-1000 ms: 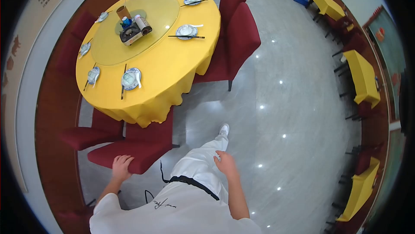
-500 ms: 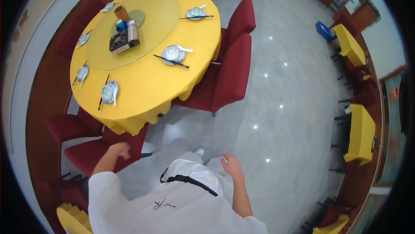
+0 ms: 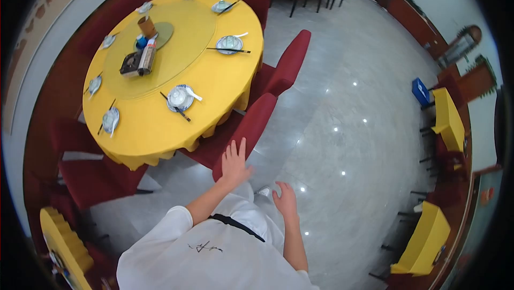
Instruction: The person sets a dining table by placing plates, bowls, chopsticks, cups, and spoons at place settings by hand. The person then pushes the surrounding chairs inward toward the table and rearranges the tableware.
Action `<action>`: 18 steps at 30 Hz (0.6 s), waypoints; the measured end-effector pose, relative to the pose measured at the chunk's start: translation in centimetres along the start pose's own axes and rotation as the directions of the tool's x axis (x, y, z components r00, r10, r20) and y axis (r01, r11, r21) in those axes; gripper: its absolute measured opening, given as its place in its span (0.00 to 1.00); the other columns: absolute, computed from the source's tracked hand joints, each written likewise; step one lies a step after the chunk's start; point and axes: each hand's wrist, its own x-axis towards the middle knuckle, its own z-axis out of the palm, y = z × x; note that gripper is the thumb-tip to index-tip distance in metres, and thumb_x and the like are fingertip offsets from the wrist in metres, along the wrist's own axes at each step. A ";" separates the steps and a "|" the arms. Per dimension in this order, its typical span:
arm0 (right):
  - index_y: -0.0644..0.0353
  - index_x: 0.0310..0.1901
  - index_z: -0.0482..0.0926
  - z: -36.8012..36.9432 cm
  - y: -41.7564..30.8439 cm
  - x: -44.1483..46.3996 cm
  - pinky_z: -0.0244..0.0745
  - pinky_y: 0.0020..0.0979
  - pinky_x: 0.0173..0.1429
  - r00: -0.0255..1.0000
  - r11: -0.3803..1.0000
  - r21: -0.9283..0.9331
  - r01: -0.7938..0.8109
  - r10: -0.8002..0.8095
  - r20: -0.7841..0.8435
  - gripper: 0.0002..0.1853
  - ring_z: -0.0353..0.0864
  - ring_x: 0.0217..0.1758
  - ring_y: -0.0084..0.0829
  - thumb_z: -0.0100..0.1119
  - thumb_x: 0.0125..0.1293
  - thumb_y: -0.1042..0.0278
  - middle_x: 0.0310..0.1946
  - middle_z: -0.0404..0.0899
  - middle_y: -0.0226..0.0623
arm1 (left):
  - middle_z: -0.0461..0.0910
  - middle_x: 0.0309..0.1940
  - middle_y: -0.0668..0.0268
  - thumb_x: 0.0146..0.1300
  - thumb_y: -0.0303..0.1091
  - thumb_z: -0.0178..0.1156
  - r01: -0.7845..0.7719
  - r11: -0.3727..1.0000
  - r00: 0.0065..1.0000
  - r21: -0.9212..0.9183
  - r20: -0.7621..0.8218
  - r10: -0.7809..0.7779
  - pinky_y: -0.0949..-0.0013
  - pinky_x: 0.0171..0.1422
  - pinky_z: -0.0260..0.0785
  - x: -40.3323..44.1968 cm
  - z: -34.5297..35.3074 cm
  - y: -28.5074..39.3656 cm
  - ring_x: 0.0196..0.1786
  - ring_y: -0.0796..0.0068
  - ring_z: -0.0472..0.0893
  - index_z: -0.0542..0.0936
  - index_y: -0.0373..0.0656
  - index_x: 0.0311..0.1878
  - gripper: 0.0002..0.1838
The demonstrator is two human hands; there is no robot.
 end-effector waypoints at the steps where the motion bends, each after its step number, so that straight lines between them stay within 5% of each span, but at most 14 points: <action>1: 0.61 0.60 0.77 -1.5 0.3 2.2 0.73 0.44 0.65 0.997 0.997 -0.005 0.076 -0.076 0.010 0.24 0.77 0.62 0.50 0.66 0.61 0.70 0.58 0.78 0.51 | 0.63 0.72 0.44 0.56 0.42 0.71 0.063 0.998 0.998 0.023 -0.008 -0.063 0.50 0.72 0.65 1.1 1.0 0.4 0.72 0.43 0.67 0.49 0.46 0.81 0.54; 6: 0.58 0.67 0.72 -6.3 -4.2 15.4 0.59 0.52 0.76 0.902 0.899 -0.125 0.420 -0.399 0.164 0.32 0.61 0.74 0.55 0.67 0.59 0.70 0.70 0.65 0.52 | 0.68 0.70 0.49 0.52 0.40 0.73 0.217 0.975 0.976 -0.038 0.011 -0.217 0.55 0.73 0.67 3.4 0.3 1.6 0.69 0.51 0.72 0.54 0.47 0.80 0.54; 12: 0.51 0.70 0.70 -2.9 -9.3 26.1 0.42 0.63 0.81 0.569 0.525 -0.232 0.819 -0.685 0.455 0.43 0.59 0.77 0.49 0.73 0.48 0.68 0.71 0.64 0.46 | 0.69 0.70 0.50 0.49 0.43 0.74 0.271 0.961 0.962 -0.059 0.035 -0.270 0.54 0.74 0.65 4.1 0.5 1.2 0.71 0.54 0.71 0.58 0.44 0.78 0.53; 15: 0.51 0.68 0.72 -1.6 -10.6 29.7 0.43 0.62 0.81 0.386 0.339 -0.205 0.918 -0.651 0.653 0.39 0.62 0.76 0.46 0.70 0.50 0.68 0.68 0.70 0.44 | 0.69 0.71 0.52 0.49 0.44 0.74 0.343 0.934 0.939 -0.104 0.039 -0.341 0.55 0.76 0.62 4.2 0.2 1.2 0.72 0.54 0.70 0.58 0.42 0.78 0.54; 18: 0.50 0.66 0.75 -0.9 -10.8 31.5 0.52 0.57 0.78 0.224 0.230 -0.092 0.969 -0.659 0.718 0.40 0.69 0.71 0.45 0.75 0.45 0.60 0.63 0.76 0.43 | 0.72 0.68 0.54 0.46 0.39 0.73 0.581 0.805 0.814 -0.121 0.054 -0.579 0.52 0.76 0.60 4.7 0.6 2.7 0.71 0.56 0.70 0.65 0.41 0.73 0.48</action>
